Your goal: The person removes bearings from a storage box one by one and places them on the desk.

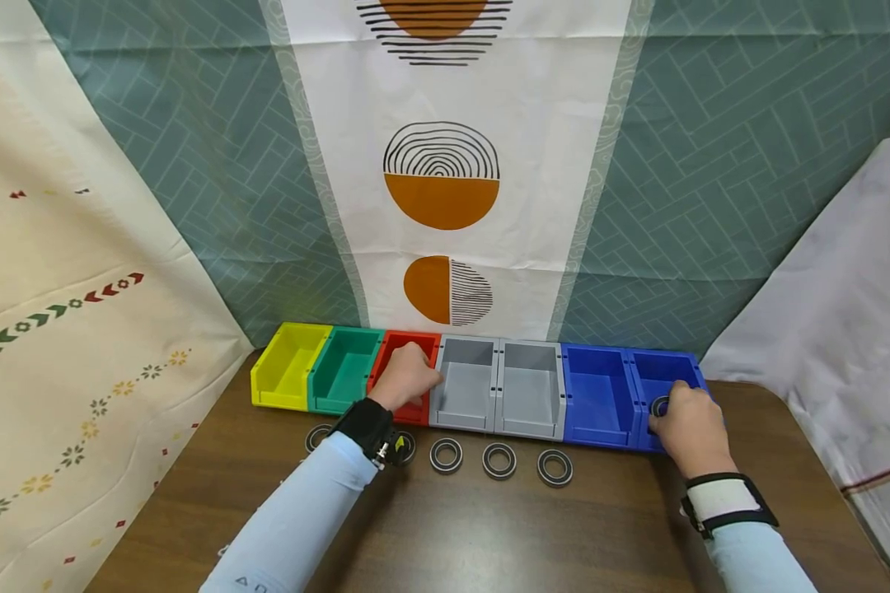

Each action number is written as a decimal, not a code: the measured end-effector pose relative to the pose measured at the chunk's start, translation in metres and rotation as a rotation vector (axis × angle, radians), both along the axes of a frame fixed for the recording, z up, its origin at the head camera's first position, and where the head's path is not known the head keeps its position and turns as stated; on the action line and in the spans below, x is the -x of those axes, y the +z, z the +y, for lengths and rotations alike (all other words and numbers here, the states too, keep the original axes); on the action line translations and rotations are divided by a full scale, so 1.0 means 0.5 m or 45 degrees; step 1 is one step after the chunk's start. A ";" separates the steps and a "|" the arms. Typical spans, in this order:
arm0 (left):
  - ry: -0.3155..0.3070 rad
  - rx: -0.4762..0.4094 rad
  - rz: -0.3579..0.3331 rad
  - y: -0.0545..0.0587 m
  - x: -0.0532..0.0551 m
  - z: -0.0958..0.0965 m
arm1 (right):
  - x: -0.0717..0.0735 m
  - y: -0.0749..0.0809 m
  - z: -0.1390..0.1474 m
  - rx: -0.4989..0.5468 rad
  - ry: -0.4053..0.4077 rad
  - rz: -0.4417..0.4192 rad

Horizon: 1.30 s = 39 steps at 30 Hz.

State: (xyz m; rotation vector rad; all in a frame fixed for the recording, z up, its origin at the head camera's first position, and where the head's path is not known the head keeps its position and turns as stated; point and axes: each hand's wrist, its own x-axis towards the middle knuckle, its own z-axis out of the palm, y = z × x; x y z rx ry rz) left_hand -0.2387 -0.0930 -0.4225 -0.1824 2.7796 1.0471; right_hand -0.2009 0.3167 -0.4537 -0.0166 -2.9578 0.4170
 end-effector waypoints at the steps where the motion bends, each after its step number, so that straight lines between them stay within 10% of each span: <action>1: 0.000 0.003 0.003 0.000 0.000 0.000 | -0.002 0.002 0.000 0.020 -0.010 0.025; 26: 0.006 0.012 -0.001 0.003 -0.005 0.002 | -0.035 0.075 -0.030 0.170 -0.050 0.551; 39: 0.001 0.013 0.012 -0.003 -0.001 0.002 | -0.063 0.091 -0.097 0.223 0.032 0.490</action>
